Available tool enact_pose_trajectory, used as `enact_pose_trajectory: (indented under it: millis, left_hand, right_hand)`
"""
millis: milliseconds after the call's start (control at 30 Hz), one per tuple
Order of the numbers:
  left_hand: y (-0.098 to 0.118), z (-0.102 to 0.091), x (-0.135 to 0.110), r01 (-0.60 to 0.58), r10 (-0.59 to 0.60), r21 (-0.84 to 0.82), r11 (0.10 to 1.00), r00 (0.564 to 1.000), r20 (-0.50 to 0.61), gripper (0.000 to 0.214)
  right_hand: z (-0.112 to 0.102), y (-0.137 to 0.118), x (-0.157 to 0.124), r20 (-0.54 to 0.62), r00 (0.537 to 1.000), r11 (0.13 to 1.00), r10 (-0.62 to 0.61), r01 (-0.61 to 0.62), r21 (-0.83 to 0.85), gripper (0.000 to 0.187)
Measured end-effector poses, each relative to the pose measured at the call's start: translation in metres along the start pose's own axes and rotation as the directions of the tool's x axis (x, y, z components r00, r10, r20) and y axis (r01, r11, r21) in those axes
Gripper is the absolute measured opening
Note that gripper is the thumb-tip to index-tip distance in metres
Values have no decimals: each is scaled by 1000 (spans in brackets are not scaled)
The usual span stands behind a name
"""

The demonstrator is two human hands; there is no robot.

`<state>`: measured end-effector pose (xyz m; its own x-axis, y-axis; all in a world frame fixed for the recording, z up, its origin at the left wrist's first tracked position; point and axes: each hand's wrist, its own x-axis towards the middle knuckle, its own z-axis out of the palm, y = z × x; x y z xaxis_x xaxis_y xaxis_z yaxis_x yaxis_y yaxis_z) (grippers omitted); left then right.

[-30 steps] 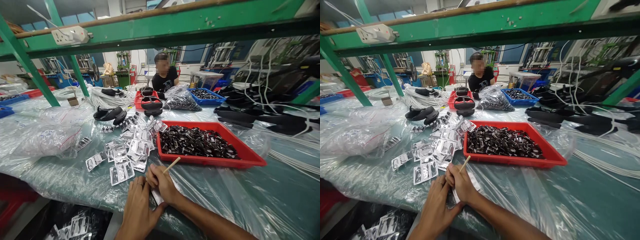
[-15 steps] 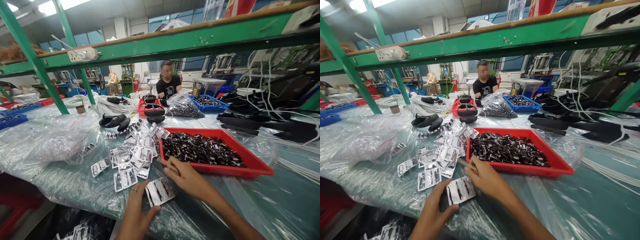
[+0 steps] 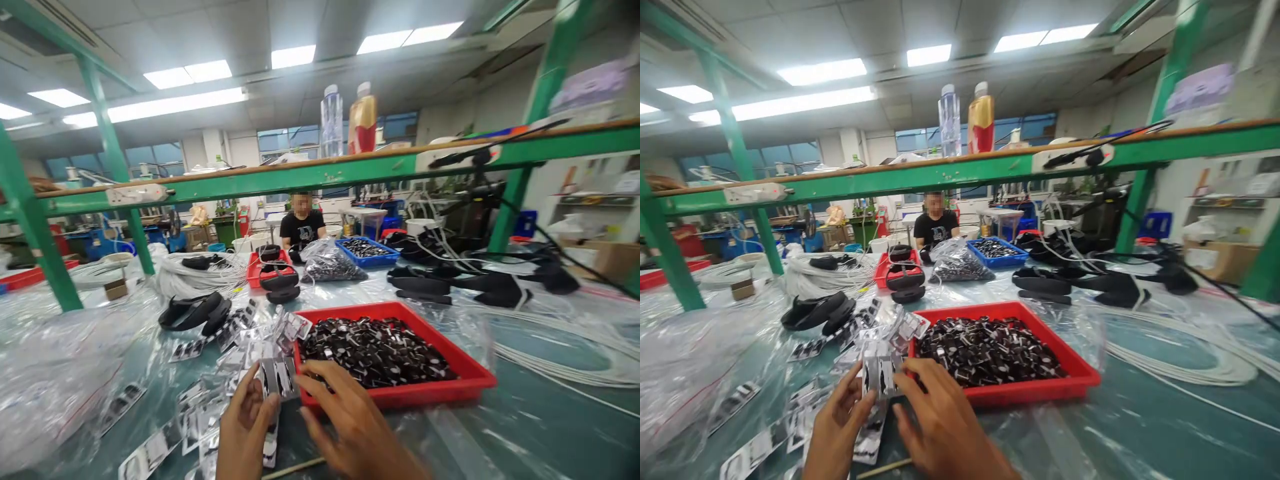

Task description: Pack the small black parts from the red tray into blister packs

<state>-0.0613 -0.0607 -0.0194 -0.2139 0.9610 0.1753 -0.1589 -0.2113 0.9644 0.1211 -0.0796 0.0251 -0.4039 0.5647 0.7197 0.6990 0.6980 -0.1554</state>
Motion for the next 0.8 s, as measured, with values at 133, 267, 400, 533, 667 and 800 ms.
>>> enact_pose_trajectory:
  millis: [133, 267, 400, 533, 667, 800]
  left_hand:
    - [13, 54, 41, 24, -13, -131, 991, 996, 88, 65]
    - [3, 81, 63, 90, -33, -224, 971, 968, 248, 60]
    - [-11, 83, 62, 157, -81, -202, 967, 936, 342, 59]
    - [-15, 77, 58, 113, -88, -77, 991, 958, 274, 64]
    - [-19, 71, 64, 129, -113, -83, 988, 977, 180, 67]
    - [-20, 70, 65, 237, -191, -256, 937, 963, 193, 64]
  right_hand:
    - [2, 21, 33, -26, 997, 994, 73, -70, 89, 49]
    - [11, 51, 34, -120, 966, 950, 230, -196, 243, 44]
    - [12, 62, 21, -161, 938, 922, 306, -249, 298, 30]
    - [7, 68, 18, -148, 927, 906, 346, -289, 310, 16]
    - [-2, 84, 16, -218, 851, 869, 478, -423, 255, 26]
    - [-3, 86, 14, -213, 883, 909, 418, -404, 106, 45]
